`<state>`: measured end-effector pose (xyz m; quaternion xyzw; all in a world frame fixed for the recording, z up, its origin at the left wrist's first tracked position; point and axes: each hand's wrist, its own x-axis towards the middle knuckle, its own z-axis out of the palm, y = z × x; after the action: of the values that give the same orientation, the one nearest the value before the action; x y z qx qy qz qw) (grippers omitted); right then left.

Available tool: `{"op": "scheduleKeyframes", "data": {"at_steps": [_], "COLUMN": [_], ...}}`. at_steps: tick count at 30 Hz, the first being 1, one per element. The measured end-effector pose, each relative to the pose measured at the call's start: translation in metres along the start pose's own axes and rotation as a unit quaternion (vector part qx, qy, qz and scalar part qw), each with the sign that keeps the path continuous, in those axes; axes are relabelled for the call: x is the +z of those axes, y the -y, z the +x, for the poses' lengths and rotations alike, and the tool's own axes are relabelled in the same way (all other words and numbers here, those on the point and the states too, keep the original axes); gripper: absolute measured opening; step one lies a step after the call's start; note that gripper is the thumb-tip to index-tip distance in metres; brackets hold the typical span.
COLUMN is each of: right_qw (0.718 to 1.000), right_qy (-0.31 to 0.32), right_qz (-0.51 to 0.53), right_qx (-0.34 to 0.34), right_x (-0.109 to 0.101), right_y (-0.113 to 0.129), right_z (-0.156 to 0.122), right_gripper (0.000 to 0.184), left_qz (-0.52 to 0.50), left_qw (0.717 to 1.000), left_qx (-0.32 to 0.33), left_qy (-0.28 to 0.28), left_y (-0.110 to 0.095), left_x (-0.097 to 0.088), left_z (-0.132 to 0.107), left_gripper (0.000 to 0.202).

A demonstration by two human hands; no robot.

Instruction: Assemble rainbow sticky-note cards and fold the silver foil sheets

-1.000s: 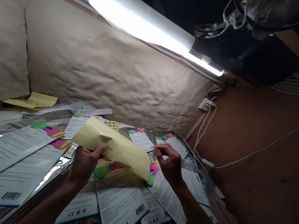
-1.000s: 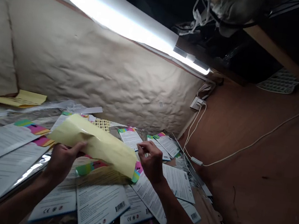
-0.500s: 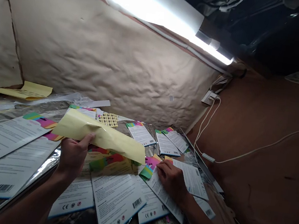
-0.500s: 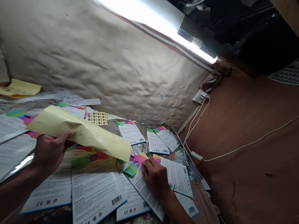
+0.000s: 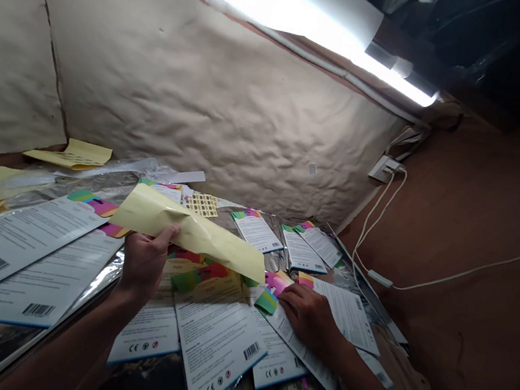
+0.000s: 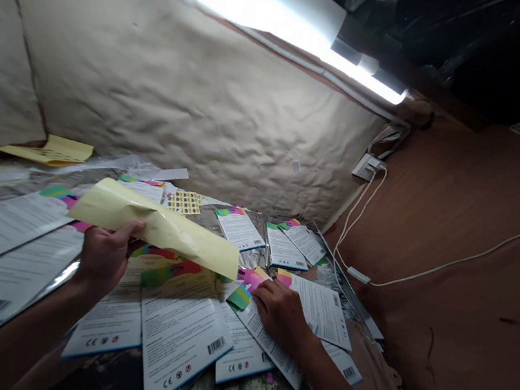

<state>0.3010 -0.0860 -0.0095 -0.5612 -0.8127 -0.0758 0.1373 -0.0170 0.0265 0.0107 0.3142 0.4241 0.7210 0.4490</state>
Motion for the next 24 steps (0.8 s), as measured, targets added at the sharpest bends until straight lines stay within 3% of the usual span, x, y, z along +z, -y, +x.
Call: {"op": "scheduleKeyframes", "data": {"at_steps": [3,6,12,15,19,21,24], "right_qw": [0.998,0.995,0.992,0.988,0.974,0.962,0.959], "right_qy": [0.061,0.08,0.041,0.024,0.118,0.181,0.213], "right_qz": [0.019,0.029,0.084,0.112,0.133,0.142,0.148], "right_qx": [0.021,0.048,0.082,0.108,0.14,0.147,0.118], "right_x": [-0.009,-0.009,0.01,0.007,-0.007,-0.012,-0.016], "right_y": [0.008,0.015,0.016,0.017,0.027,0.033,0.037], "right_z": [-0.003,-0.01,-0.026,-0.032,-0.046,-0.054,-0.061], "right_gripper": [0.022,0.037,0.042,0.043,0.086,0.094,0.099], "left_qz": [-0.014,-0.032,-0.077,-0.094,-0.117,-0.132,-0.144], "left_qw": [1.0,0.999,0.995,0.991,0.985,0.98,0.974], "left_qx": [-0.006,-0.01,-0.026,-0.029,-0.053,-0.069,-0.081], "left_qy": [-0.009,-0.009,-0.054,-0.088,-0.111,-0.13,-0.157], "left_y": [0.0,-0.003,-0.019,-0.022,-0.024,-0.027,-0.032], "left_x": [0.0,0.002,0.006,0.007,0.007,0.006,0.004], "left_z": [0.0,-0.001,0.0,0.004,0.009,0.011,0.014], "left_gripper": [0.028,0.028,0.033,0.031,0.032,0.029,0.023]}}
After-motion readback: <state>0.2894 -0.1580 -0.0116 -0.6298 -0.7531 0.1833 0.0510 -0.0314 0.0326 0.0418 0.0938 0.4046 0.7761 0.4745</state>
